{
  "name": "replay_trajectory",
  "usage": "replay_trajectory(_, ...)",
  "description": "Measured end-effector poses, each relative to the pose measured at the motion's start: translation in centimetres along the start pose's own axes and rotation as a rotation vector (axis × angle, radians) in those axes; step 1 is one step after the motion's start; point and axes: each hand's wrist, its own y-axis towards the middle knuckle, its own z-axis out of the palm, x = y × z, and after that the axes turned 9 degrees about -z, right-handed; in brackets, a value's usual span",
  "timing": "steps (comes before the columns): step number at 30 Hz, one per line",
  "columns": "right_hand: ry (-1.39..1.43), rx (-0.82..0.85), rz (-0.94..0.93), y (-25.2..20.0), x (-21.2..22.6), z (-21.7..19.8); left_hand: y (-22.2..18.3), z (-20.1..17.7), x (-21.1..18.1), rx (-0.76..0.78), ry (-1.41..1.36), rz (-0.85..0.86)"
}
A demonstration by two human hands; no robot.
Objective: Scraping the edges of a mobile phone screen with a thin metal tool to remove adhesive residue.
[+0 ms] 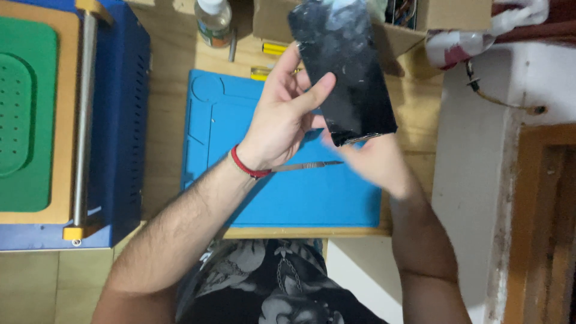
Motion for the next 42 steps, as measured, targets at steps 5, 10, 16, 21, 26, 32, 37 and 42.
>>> replay_trajectory(5, -0.307, 0.486, -0.31, -0.1, 0.6, 0.9, 0.2, 0.4, -0.2, -0.11, -0.066, 0.006)
replay_trajectory(10, -0.366, 0.589, -0.347, -0.3, 0.2, 0.9, 0.2, 0.3, 0.2, -0.141, -0.042, 0.048)
replay_trajectory(16, -0.312, 0.585, -0.401, -0.3, 0.5, 1.0, 0.6, 0.3, 0.2, -0.316, 0.103, 0.025)
replay_trajectory(21, -0.27, 0.613, -0.293, -0.5, 0.5, 0.9, 1.0, -1.0, 1.1, -0.228, -0.183, 0.079)
replay_trajectory(26, -0.435, 0.65, -0.45, -1.0, 1.2, 1.0, 0.9, -0.6, 0.8, -0.247, -0.187, 0.116)
replay_trajectory(32, -0.398, 0.672, -0.446, -1.0, 1.7, 0.3, 1.1, -0.6, 1.1, -0.26, 0.061, 0.292)
replay_trajectory(37, 0.052, 0.819, -0.272, -0.7, 3.4, -1.7, 1.1, -0.8, 0.6, -0.297, 0.342, 0.367)
replay_trajectory(42, 0.341, 0.603, -0.261, -1.5, 4.4, -3.9, 0.7, 0.1, -0.4, -0.334, 0.766, 0.339)
